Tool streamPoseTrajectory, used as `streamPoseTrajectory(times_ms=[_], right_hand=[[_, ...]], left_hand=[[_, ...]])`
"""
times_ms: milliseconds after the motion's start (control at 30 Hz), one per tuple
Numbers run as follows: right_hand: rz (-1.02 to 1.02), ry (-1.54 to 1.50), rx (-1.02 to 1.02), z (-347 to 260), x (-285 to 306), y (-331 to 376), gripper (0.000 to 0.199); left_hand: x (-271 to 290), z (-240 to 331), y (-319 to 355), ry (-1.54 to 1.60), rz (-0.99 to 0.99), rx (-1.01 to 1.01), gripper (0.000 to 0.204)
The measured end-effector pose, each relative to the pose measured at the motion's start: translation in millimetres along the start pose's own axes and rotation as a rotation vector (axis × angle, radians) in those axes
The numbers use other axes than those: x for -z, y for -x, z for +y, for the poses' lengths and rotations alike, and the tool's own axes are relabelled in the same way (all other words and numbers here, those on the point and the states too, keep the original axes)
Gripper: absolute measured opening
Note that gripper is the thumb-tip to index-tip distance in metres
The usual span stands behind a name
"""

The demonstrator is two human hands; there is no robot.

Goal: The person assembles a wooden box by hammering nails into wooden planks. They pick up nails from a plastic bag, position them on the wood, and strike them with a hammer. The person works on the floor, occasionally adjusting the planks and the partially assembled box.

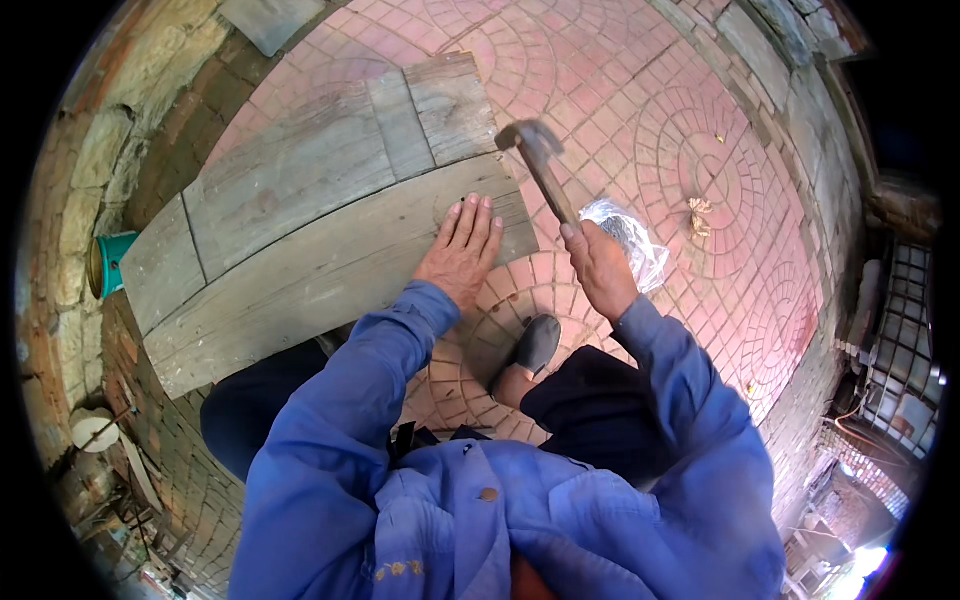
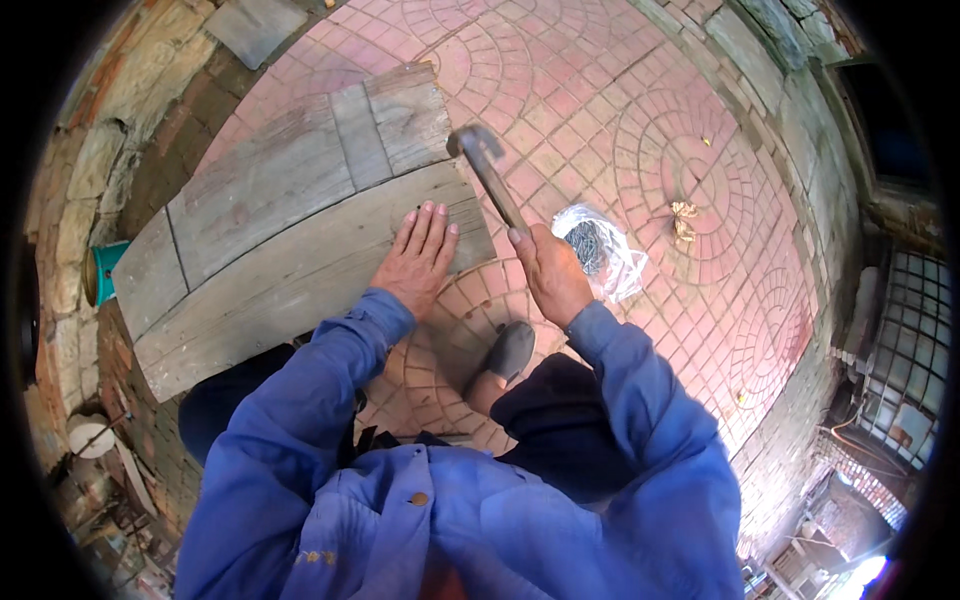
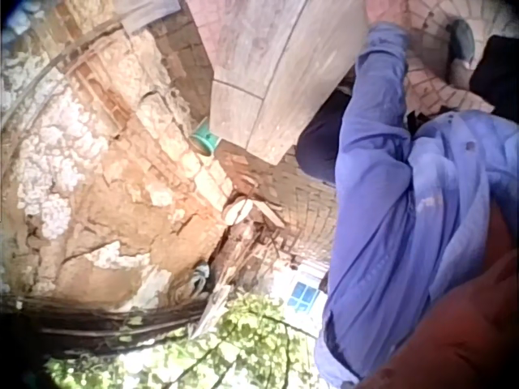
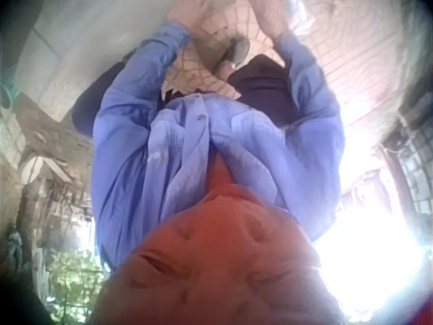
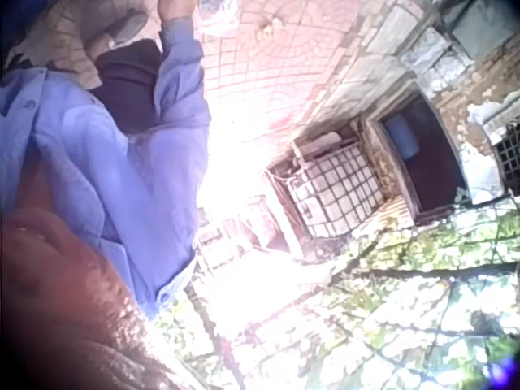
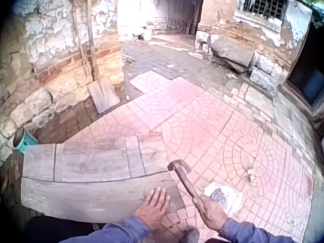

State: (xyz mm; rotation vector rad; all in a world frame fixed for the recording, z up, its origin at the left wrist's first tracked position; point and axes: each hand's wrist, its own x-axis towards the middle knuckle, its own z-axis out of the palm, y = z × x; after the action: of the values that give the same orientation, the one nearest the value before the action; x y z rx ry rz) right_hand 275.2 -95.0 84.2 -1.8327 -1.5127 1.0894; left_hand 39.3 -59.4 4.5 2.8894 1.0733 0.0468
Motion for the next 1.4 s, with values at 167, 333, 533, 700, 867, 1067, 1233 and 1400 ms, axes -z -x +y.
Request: streamPoseTrajectory(times_ms=[167,333,533,700,867,1067,1233,1400], right_hand=[[0.097,-0.239,0.065,-56.2,23.9,1.9,0.037],[0.188,-0.473,0.428,-64.7,37.8,7.7,0.038],[0.02,0.123,0.039,39.6,-2.0,-27.8,0.037],[0.23,-0.305,0.192,-50.2,33.1,-16.3,0.038],[0.163,-0.6,0.719,-58.8,40.0,-9.2,0.042],[0.031,0.193,0.101,44.1,1.0,-30.9,0.033],[0.168,-0.377,0.253,-74.5,35.8,-2.8,0.036],[0.165,-0.51,0.743,-20.9,25.3,-15.6,0.04]], left_hand=[[-6.7,-2.6,5.6,-0.035,-0.002,0.01,0.06],[-4.6,-5.1,4.6,-0.043,0.04,0.002,0.059],[-5.0,1.5,3.0,-0.039,0.014,-0.014,0.059],[-5.8,-3.5,5.9,-0.069,0.002,0.01,0.06],[2.0,-2.8,9.8,-0.017,-0.003,0.017,0.059],[-3.5,-4.5,-7.4,-0.03,0.021,0.013,0.06],[-4.2,-3.0,7.9,-0.016,0.004,0.031,0.061],[-0.7,-2.7,5.4,-0.011,0.012,0.017,0.061]])
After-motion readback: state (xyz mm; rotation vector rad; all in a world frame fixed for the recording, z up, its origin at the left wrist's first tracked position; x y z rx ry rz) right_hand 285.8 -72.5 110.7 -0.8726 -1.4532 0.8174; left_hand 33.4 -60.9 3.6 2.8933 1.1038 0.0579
